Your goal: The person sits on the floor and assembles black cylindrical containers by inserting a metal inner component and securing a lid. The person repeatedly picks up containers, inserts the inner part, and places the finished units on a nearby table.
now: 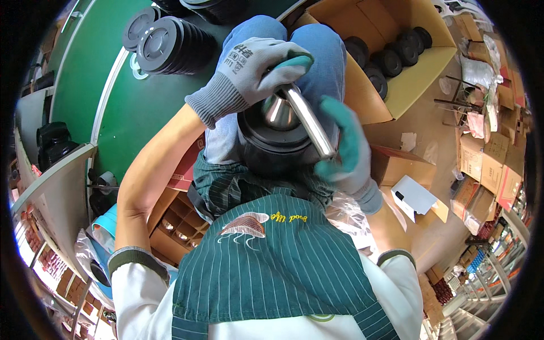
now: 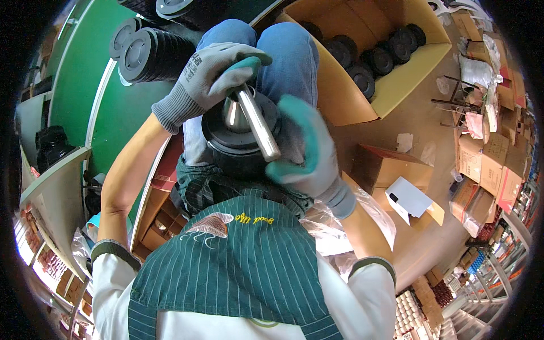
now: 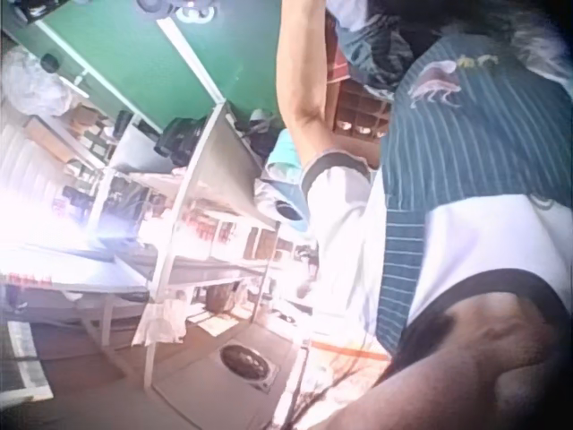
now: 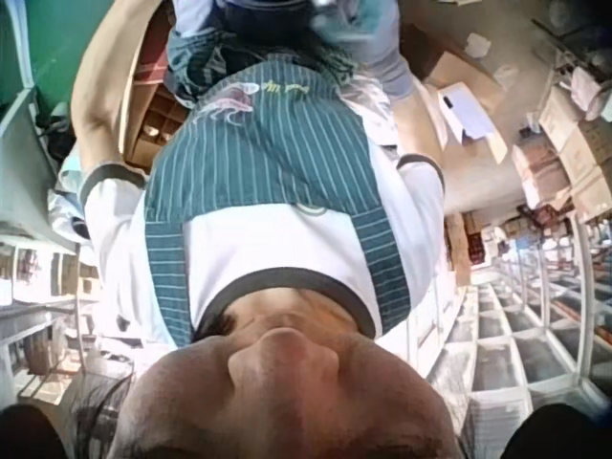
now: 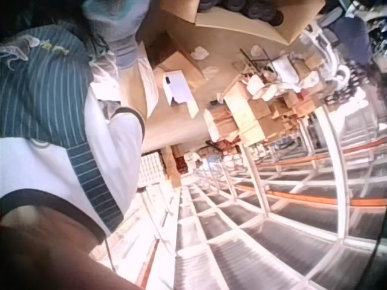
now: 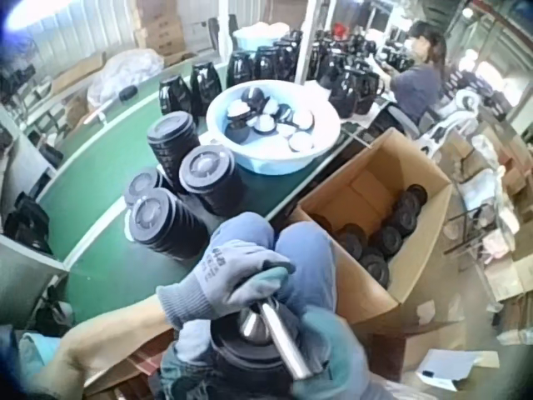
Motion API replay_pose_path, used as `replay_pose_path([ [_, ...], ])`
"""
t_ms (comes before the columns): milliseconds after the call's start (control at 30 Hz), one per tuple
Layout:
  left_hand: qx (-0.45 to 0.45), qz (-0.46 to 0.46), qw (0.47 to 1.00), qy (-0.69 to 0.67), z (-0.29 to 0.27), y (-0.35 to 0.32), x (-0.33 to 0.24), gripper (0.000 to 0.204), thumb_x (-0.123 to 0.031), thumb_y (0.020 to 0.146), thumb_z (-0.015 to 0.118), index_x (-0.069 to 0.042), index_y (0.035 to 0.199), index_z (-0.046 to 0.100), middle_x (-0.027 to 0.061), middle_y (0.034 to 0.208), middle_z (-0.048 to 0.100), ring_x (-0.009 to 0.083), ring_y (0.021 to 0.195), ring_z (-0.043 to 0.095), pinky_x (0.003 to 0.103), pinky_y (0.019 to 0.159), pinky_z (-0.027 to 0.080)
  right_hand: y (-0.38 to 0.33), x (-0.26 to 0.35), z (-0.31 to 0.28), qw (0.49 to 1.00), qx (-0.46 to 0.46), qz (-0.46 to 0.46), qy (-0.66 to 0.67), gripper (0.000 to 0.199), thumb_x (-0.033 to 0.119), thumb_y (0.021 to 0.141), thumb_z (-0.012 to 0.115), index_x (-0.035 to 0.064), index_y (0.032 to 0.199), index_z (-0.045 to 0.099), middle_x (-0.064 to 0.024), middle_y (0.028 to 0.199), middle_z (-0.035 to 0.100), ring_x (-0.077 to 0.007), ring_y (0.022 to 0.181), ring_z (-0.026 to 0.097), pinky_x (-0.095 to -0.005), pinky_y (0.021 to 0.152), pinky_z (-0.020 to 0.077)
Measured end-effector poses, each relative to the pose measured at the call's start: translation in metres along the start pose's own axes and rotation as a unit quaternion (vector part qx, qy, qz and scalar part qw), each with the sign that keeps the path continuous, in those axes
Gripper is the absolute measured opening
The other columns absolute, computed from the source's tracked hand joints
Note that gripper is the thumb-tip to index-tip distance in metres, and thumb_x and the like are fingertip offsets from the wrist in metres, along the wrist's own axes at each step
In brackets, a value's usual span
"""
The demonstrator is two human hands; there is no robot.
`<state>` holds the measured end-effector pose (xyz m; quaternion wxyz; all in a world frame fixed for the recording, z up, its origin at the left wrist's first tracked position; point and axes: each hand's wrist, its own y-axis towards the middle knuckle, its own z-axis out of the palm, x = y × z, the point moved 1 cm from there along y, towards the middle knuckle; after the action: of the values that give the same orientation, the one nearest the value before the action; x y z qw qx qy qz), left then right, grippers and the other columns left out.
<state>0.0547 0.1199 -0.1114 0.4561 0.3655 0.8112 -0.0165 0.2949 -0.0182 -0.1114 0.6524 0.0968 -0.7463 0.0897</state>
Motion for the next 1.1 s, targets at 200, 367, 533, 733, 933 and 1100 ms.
replay_pose_path([
  [200,0.002,0.016,1.0,0.005,0.0,-0.003,0.003,0.036,-0.034,0.102,0.057,-0.001,0.112,0.068,0.0152,0.095,0.066,0.029,0.083,0.067,0.038,0.082,0.054,0.004,0.0,0.023,0.933,-0.01,-0.179,-0.312,0.107,0.063,0.063,0.092,0.0073,0.146,0.053,-0.0186,0.146,0.048,-0.0402,0.139,0.047,-0.0546,0.118,0.0367],
  [367,-0.055,-0.028,0.998,-0.034,0.009,-0.006,0.001,0.033,-0.026,0.103,0.053,0.001,0.093,0.069,0.0146,0.086,0.068,0.0285,0.081,0.067,0.037,0.078,0.053,0.024,-0.019,0.061,0.896,-0.159,-0.283,-0.304,0.075,0.07,0.075,0.08,0.0143,0.119,0.058,-0.01,0.108,0.05,-0.0317,0.099,0.056,-0.0491,0.089,0.049],
  [533,-0.067,-0.018,0.996,-0.047,0.018,-0.006,0.007,0.035,-0.027,0.104,0.051,0.0,0.093,0.07,0.0132,0.085,0.068,0.0269,0.079,0.067,0.037,0.076,0.052,0.029,-0.009,0.057,0.878,-0.139,-0.294,-0.351,0.055,0.055,0.071,0.09,0.0101,0.086,0.062,-0.0085,0.093,0.058,-0.0292,0.089,0.061,-0.0407,0.075,0.0556],
  [733,-0.025,0.01,1.0,-0.006,0.01,-0.004,0.007,0.029,-0.025,0.099,0.058,0.001,0.094,0.07,0.0143,0.086,0.066,0.0289,0.08,0.066,0.038,0.076,0.052,0.025,-0.008,0.051,0.912,-0.128,-0.256,-0.293,0.046,0.04,0.075,0.089,0.0039,0.096,0.07,-0.0102,0.093,0.06,-0.0313,0.084,0.062,-0.0425,0.072,0.0539],
  [933,0.06,0.031,0.993,0.102,-0.008,0.001,-0.005,0.025,-0.026,0.099,0.064,-0.003,0.102,0.073,0.0157,0.093,0.07,0.0322,0.088,0.069,0.04,0.082,0.056,-0.006,-0.022,0.022,0.954,-0.194,-0.179,-0.145,0.063,0.053,0.105,0.045,-0.0051,0.119,0.066,-0.0238,0.122,0.065,-0.033,0.114,0.065,-0.0413,0.097,0.0513],
  [1100,0.081,0.021,0.992,0.094,-0.015,0.0,-0.01,0.03,-0.033,0.102,0.061,-0.005,0.104,0.073,0.0149,0.094,0.071,0.029,0.088,0.07,0.04,0.083,0.057,-0.021,-0.024,0.0,0.96,-0.262,-0.044,-0.083,0.079,0.061,0.107,0.034,-0.0085,0.135,0.057,-0.0232,0.133,0.063,-0.0357,0.127,0.061,-0.0467,0.114,0.0438],
])
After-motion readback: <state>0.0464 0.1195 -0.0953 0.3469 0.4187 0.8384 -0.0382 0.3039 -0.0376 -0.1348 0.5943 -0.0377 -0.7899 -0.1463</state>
